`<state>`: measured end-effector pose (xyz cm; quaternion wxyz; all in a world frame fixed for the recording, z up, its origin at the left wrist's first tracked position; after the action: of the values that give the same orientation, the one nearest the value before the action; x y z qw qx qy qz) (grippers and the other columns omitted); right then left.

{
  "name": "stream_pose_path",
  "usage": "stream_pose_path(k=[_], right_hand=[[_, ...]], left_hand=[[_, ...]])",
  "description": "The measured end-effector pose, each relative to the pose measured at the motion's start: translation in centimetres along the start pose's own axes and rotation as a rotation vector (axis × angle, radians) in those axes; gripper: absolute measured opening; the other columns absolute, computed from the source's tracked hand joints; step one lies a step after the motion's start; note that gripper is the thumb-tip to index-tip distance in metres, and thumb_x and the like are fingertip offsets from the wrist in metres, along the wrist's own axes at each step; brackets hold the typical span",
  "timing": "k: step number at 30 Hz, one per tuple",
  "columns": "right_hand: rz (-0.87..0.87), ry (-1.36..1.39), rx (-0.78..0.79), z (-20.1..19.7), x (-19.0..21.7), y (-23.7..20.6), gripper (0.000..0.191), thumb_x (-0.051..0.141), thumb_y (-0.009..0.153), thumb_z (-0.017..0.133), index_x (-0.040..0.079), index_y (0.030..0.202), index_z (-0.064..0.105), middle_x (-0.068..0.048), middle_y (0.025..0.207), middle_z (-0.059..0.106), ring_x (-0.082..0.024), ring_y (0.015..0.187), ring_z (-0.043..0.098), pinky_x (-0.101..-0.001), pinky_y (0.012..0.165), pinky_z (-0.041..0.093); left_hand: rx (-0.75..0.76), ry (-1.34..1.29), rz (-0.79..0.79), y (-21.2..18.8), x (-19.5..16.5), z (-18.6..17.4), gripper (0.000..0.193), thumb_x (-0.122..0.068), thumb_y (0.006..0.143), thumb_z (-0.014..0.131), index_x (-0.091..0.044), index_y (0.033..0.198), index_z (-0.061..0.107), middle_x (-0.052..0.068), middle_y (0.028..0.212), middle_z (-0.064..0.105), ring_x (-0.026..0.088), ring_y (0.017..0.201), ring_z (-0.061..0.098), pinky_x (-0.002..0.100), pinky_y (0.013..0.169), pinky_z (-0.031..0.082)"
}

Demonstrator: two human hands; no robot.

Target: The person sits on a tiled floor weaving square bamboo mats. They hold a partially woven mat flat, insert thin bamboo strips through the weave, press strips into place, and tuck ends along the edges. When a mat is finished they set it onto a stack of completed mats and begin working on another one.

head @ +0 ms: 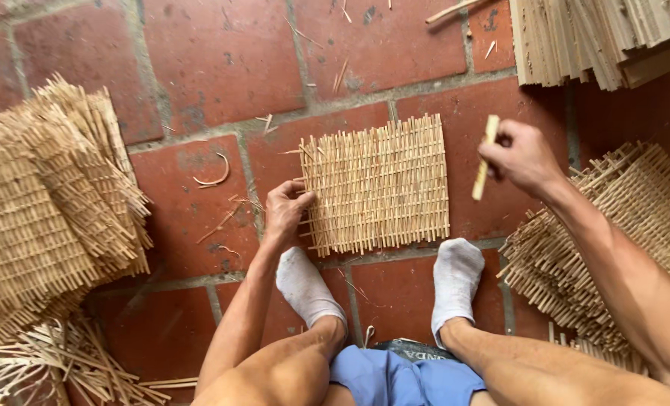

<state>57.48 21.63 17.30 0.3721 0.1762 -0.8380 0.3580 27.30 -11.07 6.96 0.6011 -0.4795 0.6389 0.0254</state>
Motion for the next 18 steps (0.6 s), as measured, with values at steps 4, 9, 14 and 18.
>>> stream_pose_path(k=[4, 9, 14, 18], right_hand=[[-0.080, 0.063, 0.024, 0.6, 1.6, 5.2, 0.012, 0.009, 0.096, 0.064, -0.002, 0.093, 0.062, -0.011, 0.074, 0.067, -0.015, 0.058, 0.066, -0.0308, 0.049, 0.055], [-0.208, 0.087, -0.016, 1.4, 4.1, 10.1, 0.011, 0.007, 0.097, 0.062, -0.002, 0.091, 0.058, -0.012, 0.074, 0.068, -0.015, 0.061, 0.070, -0.0299, 0.050, 0.061], [-0.302, -0.087, -0.044, 3.0, 4.7, 12.9, 0.013, 0.005, 0.097, 0.061, -0.002, 0.087, 0.058, -0.011, 0.072, 0.068, -0.017, 0.060, 0.072, -0.0294, 0.048, 0.061], [-0.336, -0.130, -0.033, 3.6, 3.8, 14.4, 0.013, 0.006, 0.097, 0.058, -0.001, 0.086, 0.058, -0.010, 0.070, 0.066, -0.017, 0.058, 0.069, -0.0296, 0.044, 0.058]], left_hand=[[-0.050, 0.582, 0.168, -1.8, -2.7, -0.1, 0.039, -0.037, 0.087, 0.082, -0.005, 0.109, 0.075, 0.011, 0.097, 0.077, 0.022, 0.085, 0.074, 0.035, 0.075, 0.058], [-0.105, 0.912, 0.698, -6.3, -6.5, 8.9, 0.044, -0.042, 0.089, 0.084, -0.010, 0.116, 0.070, 0.013, 0.118, 0.070, 0.032, 0.115, 0.063, 0.051, 0.099, 0.047], [0.263, 1.042, 1.077, -7.3, -4.6, 20.5, 0.085, -0.078, 0.088, 0.051, -0.029, 0.157, 0.041, 0.009, 0.169, 0.028, 0.033, 0.157, 0.019, 0.068, 0.123, 0.006], [0.288, 1.131, 1.045, -6.3, -2.8, 21.4, 0.086, -0.085, 0.090, 0.040, -0.038, 0.161, 0.033, 0.005, 0.174, 0.018, 0.032, 0.160, 0.009, 0.064, 0.125, -0.005]])
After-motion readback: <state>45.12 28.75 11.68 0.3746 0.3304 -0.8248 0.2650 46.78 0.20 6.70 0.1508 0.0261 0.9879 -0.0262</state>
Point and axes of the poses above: each hand's wrist, its own y-axis towards the middle knuckle, its own z-axis out of the palm, x = y × z, the point moved 7 cm from there along y, towards the middle knuckle
